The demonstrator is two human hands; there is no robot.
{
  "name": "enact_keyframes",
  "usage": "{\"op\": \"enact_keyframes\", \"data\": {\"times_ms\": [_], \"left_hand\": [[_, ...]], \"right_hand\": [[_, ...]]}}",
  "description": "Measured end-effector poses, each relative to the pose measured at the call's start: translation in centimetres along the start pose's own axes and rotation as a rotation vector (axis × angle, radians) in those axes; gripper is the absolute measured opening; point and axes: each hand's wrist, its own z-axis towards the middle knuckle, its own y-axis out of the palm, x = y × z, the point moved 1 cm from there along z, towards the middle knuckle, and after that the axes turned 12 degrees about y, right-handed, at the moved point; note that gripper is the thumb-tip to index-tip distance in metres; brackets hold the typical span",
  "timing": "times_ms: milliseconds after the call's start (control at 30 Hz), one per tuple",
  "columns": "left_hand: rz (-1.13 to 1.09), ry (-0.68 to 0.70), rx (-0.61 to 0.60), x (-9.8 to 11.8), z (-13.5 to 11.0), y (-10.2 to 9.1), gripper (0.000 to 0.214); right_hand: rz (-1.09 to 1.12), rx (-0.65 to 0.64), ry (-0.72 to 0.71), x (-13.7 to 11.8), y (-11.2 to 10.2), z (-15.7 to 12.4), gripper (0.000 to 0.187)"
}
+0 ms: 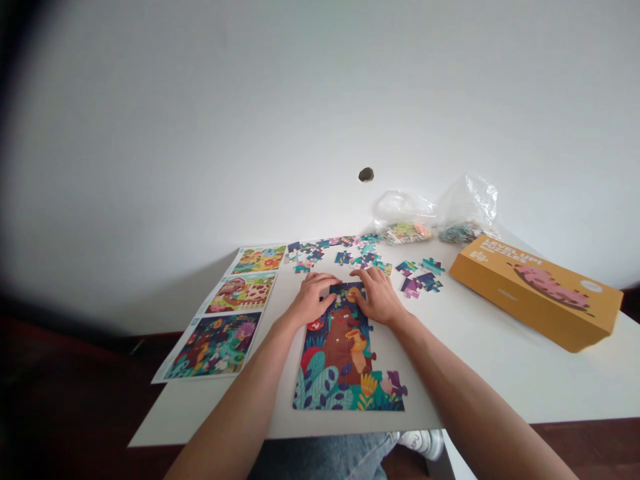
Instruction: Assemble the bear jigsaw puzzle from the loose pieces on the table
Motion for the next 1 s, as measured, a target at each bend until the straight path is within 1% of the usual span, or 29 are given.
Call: {"op": "enact_keyframes", "data": {"times_ms": [33,67,133,200,267,367,400,500,533,633,767,1000], "left_hand": [[0.004,-0.001,0.000,0.0,0.0,0.0,0.034],[0.009,-0.001,-0.005,-0.1,0.0,0.1,0.031],[0.022,-0.005,-0.013,-0.2,-0.1,0.2,0.026],[0.032,-0.010,-0.021,-0.4,-0.1,0.3,0.024],[0.035,-0.015,-0.024,-0.5,-0.2,0.4,0.025],[0.038,-0.020,-0.019,-0.5,-0.2,0.4,0.025],[0.039,-0.021,-0.018,-0.6,-0.2,0.4,0.025],[0.043,-0.023,-0.023,-0.6,-0.2,0.3,0.026],[0.044,-0.025,-0.025,-0.6,-0.2,0.3,0.027],[0.052,-0.032,-0.028,-0.6,-0.2,0.3,0.030],[0.048,-0.039,-0.021,-0.7,-0.2,0.4,0.033],[0.050,-0.053,-0.024,-1.0,-0.2,0.6,0.031]], "right_hand": [[-0.004,0.001,-0.005,-0.1,-0.1,0.0,0.046],[-0.013,-0.005,-0.012,-0.2,-0.1,-0.1,0.043],[-0.043,-0.031,-0.028,-0.4,-0.1,-0.2,0.032],[-0.077,-0.053,-0.036,-0.5,0.0,-0.2,0.026],[-0.093,-0.051,-0.032,-0.5,0.1,-0.2,0.029],[-0.086,-0.028,-0.017,-0.5,0.2,-0.2,0.048],[-0.090,-0.027,-0.016,-0.5,0.2,-0.2,0.049],[-0.128,-0.050,-0.027,-0.6,0.3,-0.3,0.035],[-0.138,-0.055,-0.026,-0.6,0.3,-0.4,0.033],[-0.141,-0.056,-0.019,-0.7,0.2,-0.4,0.037],[-0.145,-0.071,-0.030,-0.9,0.1,-0.4,0.033],[-0.157,-0.080,-0.026,-0.9,0.2,-0.5,0.035]]}}
